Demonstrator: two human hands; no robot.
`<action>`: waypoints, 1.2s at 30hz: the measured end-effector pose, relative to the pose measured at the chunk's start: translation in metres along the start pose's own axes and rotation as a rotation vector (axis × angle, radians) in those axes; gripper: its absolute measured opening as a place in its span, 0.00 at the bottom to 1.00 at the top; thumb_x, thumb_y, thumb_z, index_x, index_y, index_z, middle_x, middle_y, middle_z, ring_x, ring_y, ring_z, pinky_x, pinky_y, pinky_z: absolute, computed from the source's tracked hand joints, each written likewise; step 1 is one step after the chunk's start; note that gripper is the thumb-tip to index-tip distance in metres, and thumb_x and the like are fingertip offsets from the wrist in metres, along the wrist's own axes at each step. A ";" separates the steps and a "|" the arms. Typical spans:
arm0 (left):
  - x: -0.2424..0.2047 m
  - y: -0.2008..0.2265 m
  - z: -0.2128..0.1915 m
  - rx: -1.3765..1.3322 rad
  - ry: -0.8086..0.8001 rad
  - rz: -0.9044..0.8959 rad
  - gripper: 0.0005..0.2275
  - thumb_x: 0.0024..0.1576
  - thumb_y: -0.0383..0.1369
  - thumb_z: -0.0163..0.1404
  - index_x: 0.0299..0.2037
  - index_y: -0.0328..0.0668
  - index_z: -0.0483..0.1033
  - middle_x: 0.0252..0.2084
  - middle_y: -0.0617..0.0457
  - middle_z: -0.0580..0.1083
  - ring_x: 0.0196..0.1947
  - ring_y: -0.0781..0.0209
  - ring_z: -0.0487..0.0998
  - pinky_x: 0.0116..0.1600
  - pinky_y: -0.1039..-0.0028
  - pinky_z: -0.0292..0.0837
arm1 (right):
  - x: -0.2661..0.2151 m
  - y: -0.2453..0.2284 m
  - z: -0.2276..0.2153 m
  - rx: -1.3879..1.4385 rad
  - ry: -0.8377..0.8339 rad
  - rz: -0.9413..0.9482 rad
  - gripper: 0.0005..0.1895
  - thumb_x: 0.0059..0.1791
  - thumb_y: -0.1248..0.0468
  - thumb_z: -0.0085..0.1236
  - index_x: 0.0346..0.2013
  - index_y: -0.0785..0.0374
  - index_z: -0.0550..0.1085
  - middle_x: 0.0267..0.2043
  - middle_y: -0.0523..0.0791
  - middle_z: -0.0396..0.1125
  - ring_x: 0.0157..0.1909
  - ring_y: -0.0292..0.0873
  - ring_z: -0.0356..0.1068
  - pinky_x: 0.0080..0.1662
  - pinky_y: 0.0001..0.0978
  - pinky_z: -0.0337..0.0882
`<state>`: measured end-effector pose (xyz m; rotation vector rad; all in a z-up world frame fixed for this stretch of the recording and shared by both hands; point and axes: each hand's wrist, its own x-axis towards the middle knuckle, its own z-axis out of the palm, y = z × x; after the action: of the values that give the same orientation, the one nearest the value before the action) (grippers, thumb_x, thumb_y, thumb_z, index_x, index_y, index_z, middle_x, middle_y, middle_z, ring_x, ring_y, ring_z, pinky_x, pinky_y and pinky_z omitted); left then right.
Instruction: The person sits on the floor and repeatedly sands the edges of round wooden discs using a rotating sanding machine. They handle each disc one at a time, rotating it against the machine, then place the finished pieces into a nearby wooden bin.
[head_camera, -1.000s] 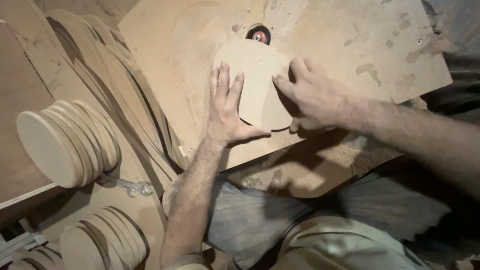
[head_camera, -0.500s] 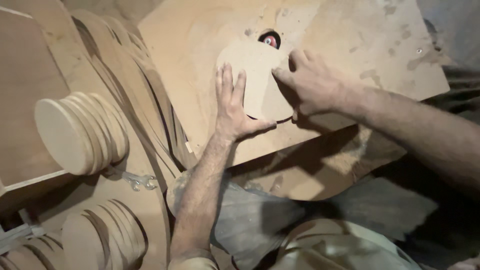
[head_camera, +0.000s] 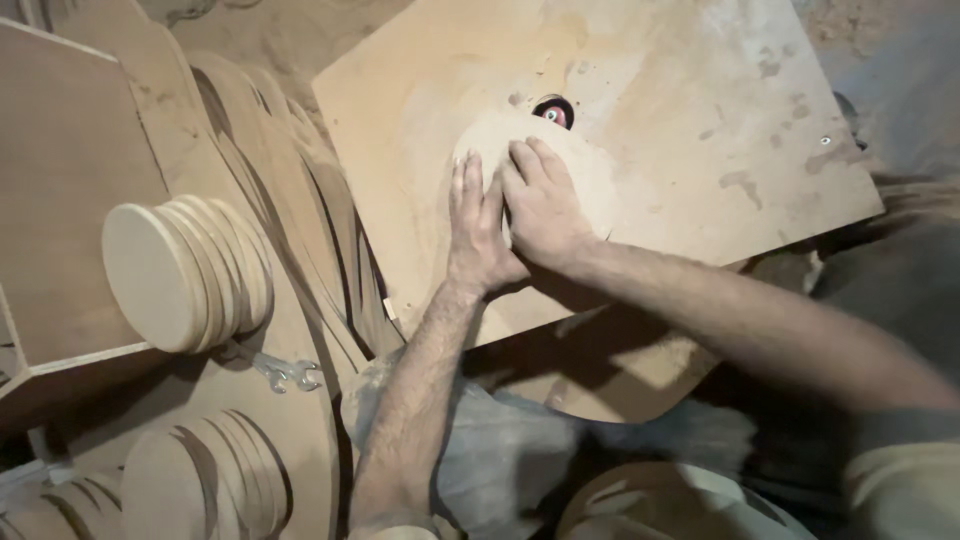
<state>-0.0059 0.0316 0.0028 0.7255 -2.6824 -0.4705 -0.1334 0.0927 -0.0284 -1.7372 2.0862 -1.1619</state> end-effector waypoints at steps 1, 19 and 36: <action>0.000 0.001 0.000 0.011 -0.006 0.007 0.44 0.48 0.48 0.65 0.71 0.27 0.59 0.73 0.24 0.55 0.77 0.24 0.50 0.80 0.39 0.44 | 0.002 -0.002 0.006 -0.013 0.004 0.017 0.27 0.45 0.70 0.51 0.59 0.78 0.69 0.66 0.63 0.60 0.71 0.65 0.53 0.70 0.52 0.54; 0.007 0.041 0.023 0.117 -0.001 -0.535 0.53 0.41 0.42 0.67 0.71 0.25 0.45 0.73 0.19 0.41 0.76 0.24 0.33 0.76 0.39 0.28 | 0.042 0.029 0.005 0.130 -0.193 -0.351 0.23 0.44 0.66 0.59 0.52 0.72 0.75 0.62 0.54 0.67 0.69 0.55 0.60 0.67 0.43 0.61; -0.004 0.034 0.031 0.095 0.080 -0.638 0.44 0.47 0.33 0.60 0.72 0.30 0.46 0.75 0.23 0.41 0.77 0.24 0.33 0.75 0.40 0.23 | 0.058 0.002 0.029 -0.028 -0.069 -0.099 0.29 0.43 0.60 0.64 0.56 0.73 0.70 0.65 0.58 0.62 0.69 0.62 0.56 0.68 0.49 0.58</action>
<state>-0.0287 0.0685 -0.0123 1.5996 -2.3643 -0.4455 -0.1344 0.0277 -0.0304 -1.8849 2.0070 -1.0870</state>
